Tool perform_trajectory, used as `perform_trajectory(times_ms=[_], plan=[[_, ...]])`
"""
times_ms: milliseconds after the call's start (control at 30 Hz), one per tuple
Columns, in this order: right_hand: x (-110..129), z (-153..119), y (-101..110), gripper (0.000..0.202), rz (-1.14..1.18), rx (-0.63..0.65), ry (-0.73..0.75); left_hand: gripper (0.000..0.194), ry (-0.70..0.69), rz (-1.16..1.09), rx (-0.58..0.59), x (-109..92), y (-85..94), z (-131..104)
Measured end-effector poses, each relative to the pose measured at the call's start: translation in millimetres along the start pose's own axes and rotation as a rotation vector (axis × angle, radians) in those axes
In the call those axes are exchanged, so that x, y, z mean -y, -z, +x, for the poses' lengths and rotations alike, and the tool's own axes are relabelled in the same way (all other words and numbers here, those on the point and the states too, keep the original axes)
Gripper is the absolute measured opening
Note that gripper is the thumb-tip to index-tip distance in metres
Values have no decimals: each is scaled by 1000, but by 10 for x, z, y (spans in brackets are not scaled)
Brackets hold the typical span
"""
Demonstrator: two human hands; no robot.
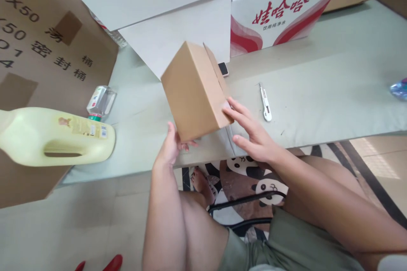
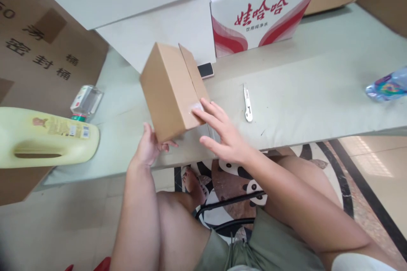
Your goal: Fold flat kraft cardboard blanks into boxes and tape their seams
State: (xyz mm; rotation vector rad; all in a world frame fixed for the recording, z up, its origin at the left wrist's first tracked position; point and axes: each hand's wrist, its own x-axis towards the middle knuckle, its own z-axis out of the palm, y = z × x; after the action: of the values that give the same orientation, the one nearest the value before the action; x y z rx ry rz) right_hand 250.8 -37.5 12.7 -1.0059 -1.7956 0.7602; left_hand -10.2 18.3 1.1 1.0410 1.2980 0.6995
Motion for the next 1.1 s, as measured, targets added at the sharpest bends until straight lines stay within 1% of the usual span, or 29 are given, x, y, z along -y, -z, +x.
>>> perform_trajectory(times_ms=[100,167,200,233,267,300,333,367,433,467,500,533,567,600,667,700,767,833,867,900,933,1000,1067,1100], plan=[[34,16,78,49,-7,-129,86,81,158,117,253,-5,-54,-42],[59,27,110,40,-9,-203,145,73,232,222,418,-26,-121,-60],[69,34,119,36,-18,-229,168,67,250,276,474,-39,-156,-63],[76,40,123,34,-34,-245,184,60,250,327,502,-52,-185,-59],[79,47,123,32,-57,-250,189,52,231,373,501,-62,-204,-48],[78,54,119,31,-83,-245,185,44,189,412,464,-69,-211,-28],[74,60,109,30,-109,-235,180,37,124,436,380,-72,-203,-1],[68,64,95,30,-132,-219,177,32,38,435,243,-71,-183,32],[59,70,54,28,-161,-180,195,27,-201,354,-140,-59,-121,103],[60,71,30,28,-167,-159,209,30,-353,289,-334,-53,-92,134],[68,70,5,28,-168,-137,224,36,-512,231,-485,-46,-70,159],[81,68,-19,29,-163,-116,235,44,-661,203,-563,-41,-61,175],[100,66,-38,29,-154,-99,241,50,-785,216,-570,-36,-65,184],[121,62,-50,29,-141,-86,243,52,-871,258,-533,-31,-81,186],[156,54,-40,29,-94,-91,217,49,-940,356,-440,-18,-135,179],[161,50,-13,29,-63,-129,180,46,-950,387,-416,-10,-163,174],[120,44,89,30,-38,-281,28,46,-957,406,-416,5,-198,164],[-1,40,237,30,-118,-450,-189,47,-959,414,-431,14,-200,156],[-88,37,316,30,-206,-494,-295,47,-958,422,-440,16,-193,154],[-184,32,391,30,-315,-494,-395,48,-958,428,-447,15,-185,152],[-281,25,458,34,-431,-457,-482,49,-959,432,-451,12,-178,152],[-449,6,553,48,-643,-297,-620,49,-961,438,-452,4,-173,157],[-545,-8,594,59,-791,-122,-711,48,-966,442,-454,-3,-182,167],[-560,-9,598,61,-839,-55,-738,48,-972,441,-456,-5,-190,174]])
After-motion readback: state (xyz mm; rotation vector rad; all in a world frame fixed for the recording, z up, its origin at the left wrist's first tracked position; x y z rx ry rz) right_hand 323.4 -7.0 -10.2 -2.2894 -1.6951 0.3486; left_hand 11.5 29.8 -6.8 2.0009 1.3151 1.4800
